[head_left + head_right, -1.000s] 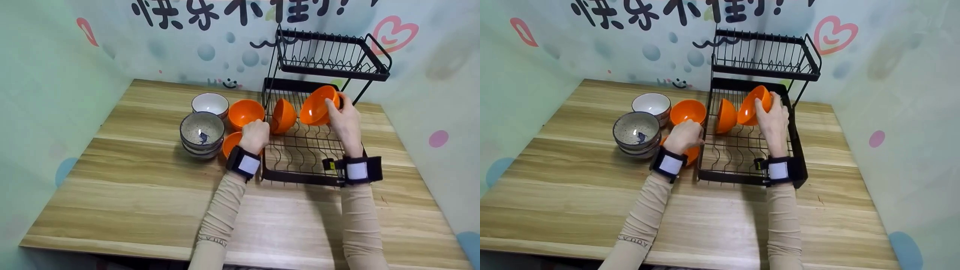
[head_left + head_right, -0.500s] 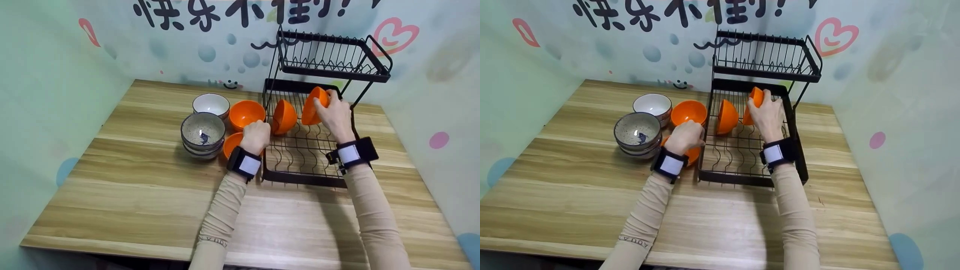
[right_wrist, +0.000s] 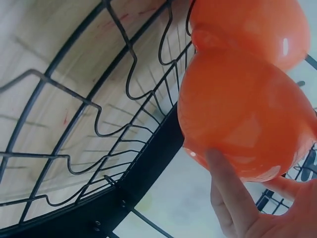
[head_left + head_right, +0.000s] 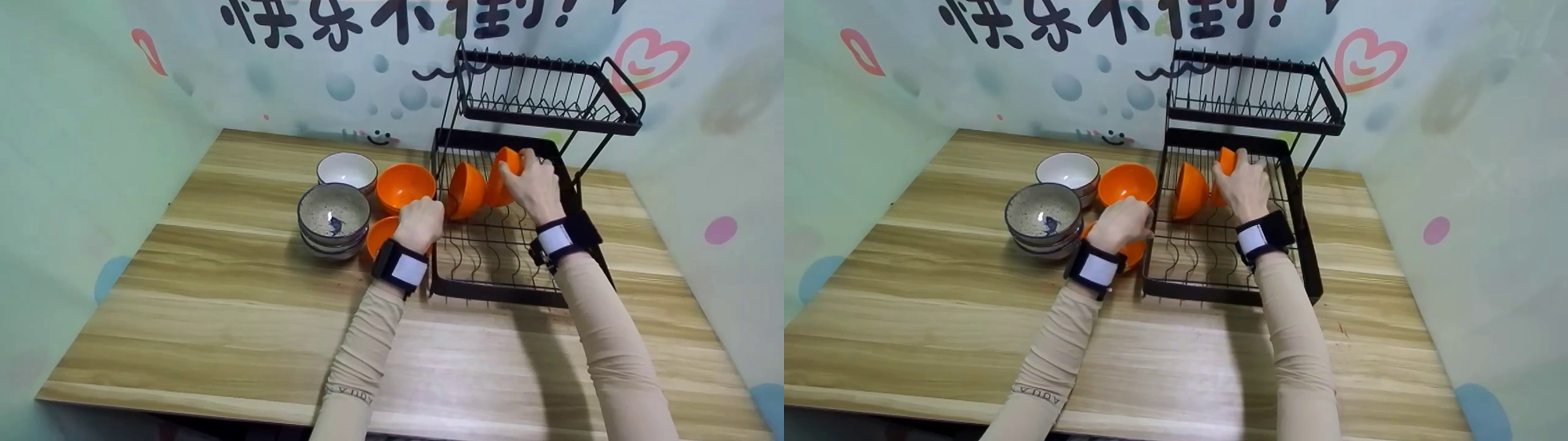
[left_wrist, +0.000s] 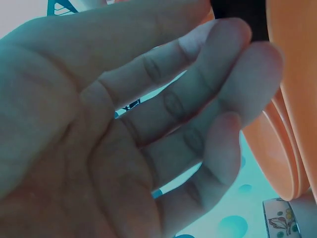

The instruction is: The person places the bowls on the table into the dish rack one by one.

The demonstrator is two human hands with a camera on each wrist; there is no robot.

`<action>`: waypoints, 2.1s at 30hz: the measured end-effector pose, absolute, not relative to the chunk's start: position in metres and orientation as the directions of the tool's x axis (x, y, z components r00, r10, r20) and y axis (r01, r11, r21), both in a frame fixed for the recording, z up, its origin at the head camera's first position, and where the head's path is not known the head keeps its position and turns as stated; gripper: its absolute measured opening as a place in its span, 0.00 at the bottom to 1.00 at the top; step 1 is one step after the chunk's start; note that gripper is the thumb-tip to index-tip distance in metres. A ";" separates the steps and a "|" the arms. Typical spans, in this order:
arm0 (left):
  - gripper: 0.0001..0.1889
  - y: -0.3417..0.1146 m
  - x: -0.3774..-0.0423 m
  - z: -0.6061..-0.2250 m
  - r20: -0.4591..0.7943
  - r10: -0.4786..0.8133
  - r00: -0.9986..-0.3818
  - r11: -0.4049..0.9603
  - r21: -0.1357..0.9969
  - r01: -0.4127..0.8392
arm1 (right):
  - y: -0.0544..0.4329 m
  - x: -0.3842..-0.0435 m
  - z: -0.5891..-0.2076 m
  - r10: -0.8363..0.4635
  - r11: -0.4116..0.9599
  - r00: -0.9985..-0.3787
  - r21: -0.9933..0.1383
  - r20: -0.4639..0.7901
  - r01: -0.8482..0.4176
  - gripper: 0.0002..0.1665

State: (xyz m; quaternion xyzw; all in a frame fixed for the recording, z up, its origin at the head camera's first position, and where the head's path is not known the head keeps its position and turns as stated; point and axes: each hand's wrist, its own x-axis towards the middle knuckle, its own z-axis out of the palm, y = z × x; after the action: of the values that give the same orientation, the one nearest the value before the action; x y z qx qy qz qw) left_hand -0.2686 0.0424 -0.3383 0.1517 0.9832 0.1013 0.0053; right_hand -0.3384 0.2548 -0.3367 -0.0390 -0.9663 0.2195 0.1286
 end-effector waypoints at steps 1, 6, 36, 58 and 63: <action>0.13 0.042 -0.269 -0.338 0.024 0.301 -0.953 0.933 0.200 0.299 | 0.254 -0.339 -0.337 0.131 0.902 -0.964 -0.432 0.230 0.020 0.40; 0.13 0.043 -0.268 -0.338 0.039 0.304 -0.952 0.933 0.191 0.306 | 0.249 -0.342 -0.340 0.127 0.910 -0.966 -0.414 0.226 0.023 0.40; 0.13 0.042 -0.267 -0.337 0.043 0.306 -0.951 0.930 0.198 0.308 | 0.238 -0.347 -0.362 0.060 0.927 -0.981 -0.376 0.186 -0.015 0.43; 0.13 0.042 -0.270 -0.338 -0.010 0.310 -0.951 0.927 0.227 0.300 | 0.241 -0.347 -0.365 -0.006 0.904 -0.994 -0.424 0.111 -0.053 0.42; 0.13 0.042 -0.269 -0.338 0.011 0.308 -0.951 0.930 0.209 0.303 | 0.241 -0.346 -0.364 -0.009 0.897 -0.993 -0.438 0.116 -0.060 0.41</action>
State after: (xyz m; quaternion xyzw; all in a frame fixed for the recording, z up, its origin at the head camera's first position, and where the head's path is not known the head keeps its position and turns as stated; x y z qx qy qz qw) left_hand -0.2687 0.0423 -0.3383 0.1555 0.9822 0.1046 0.0109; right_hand -0.3463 0.2410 -0.3644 0.0178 -0.9724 0.2260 0.0558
